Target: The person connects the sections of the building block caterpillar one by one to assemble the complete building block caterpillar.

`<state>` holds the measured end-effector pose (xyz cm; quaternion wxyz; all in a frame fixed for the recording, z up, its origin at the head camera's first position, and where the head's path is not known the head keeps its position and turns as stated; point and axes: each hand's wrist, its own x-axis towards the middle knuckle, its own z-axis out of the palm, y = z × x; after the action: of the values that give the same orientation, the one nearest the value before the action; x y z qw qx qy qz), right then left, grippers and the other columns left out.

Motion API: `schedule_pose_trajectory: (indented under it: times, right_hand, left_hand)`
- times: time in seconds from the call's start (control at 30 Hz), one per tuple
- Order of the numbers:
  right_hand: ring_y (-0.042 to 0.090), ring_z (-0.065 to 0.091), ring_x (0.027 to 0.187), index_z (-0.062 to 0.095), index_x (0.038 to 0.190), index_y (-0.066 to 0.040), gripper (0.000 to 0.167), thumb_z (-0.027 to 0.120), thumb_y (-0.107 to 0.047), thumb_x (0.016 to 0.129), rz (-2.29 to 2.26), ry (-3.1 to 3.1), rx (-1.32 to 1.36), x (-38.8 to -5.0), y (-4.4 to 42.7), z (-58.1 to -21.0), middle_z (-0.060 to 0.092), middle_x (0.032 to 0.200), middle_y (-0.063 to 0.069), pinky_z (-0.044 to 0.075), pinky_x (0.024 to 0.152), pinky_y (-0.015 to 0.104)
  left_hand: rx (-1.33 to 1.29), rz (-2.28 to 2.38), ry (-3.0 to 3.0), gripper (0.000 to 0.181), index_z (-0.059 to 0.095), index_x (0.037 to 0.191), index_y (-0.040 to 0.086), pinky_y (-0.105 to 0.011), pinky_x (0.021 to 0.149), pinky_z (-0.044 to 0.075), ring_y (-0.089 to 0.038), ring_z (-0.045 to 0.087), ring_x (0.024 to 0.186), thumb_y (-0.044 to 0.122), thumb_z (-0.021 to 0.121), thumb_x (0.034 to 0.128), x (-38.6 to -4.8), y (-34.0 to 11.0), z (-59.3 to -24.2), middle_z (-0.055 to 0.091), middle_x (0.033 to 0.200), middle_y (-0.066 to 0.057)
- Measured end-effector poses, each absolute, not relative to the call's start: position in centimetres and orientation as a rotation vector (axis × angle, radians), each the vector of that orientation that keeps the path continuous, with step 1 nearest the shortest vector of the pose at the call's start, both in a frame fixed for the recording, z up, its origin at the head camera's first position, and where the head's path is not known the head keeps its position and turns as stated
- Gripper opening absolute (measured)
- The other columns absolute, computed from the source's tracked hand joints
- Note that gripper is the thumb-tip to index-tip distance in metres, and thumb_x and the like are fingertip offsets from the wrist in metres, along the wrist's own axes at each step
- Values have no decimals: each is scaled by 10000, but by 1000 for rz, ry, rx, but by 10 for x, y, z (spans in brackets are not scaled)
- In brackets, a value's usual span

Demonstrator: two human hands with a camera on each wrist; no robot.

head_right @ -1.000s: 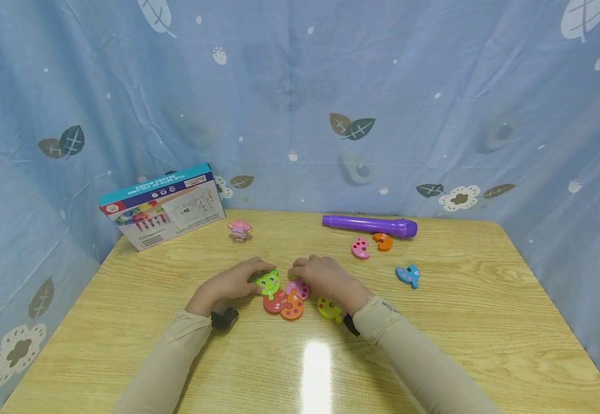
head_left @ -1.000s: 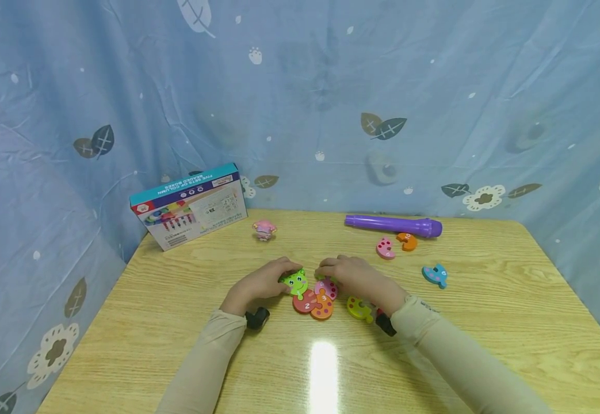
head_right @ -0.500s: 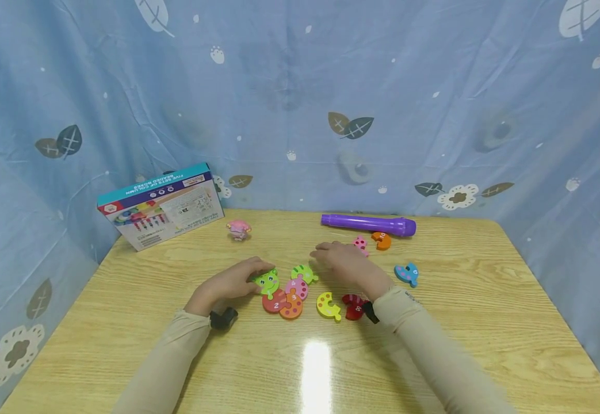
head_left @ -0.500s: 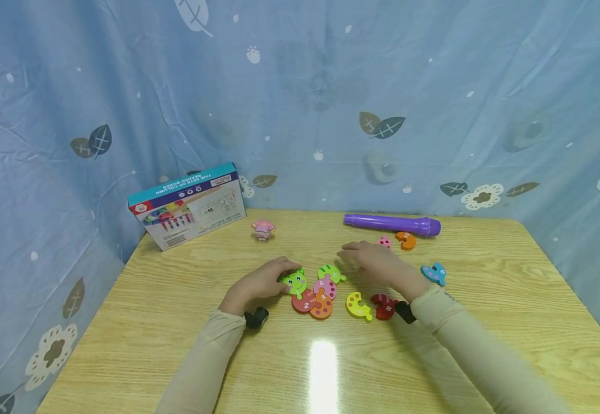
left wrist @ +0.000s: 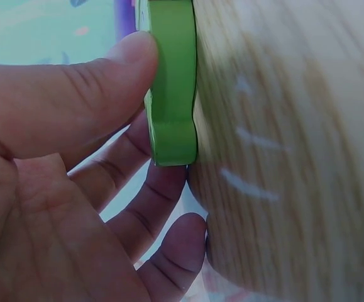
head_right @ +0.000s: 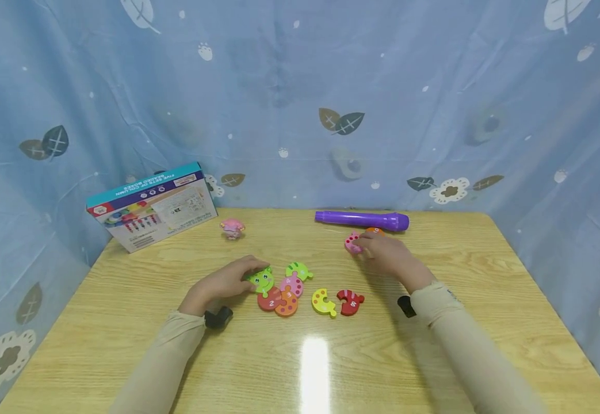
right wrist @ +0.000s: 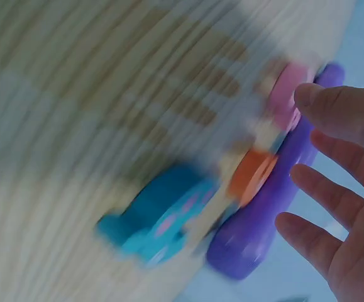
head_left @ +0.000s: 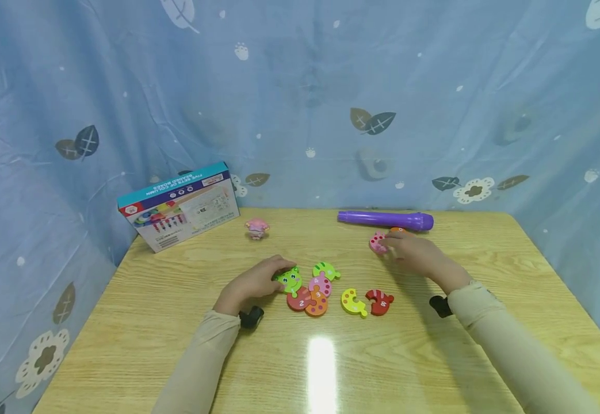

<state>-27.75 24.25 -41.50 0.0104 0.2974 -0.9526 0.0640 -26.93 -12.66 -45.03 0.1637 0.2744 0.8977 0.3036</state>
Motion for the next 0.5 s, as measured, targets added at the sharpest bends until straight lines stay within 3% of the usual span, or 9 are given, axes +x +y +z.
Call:
schedule_pose_trajectory:
  times: [0.5]
  right_hand:
    - [469, 459, 1114, 528, 1263, 27, 589, 730, -243, 780, 324, -3193, 581, -240, 307, -423, 485, 1254, 279, 404, 883, 564]
  left_hand:
    - [776, 872, 2552, 528, 495, 1328, 87, -400, 1022, 344, -243, 448, 1197, 31, 652, 828, -269, -126, -451, 503, 1250, -83]
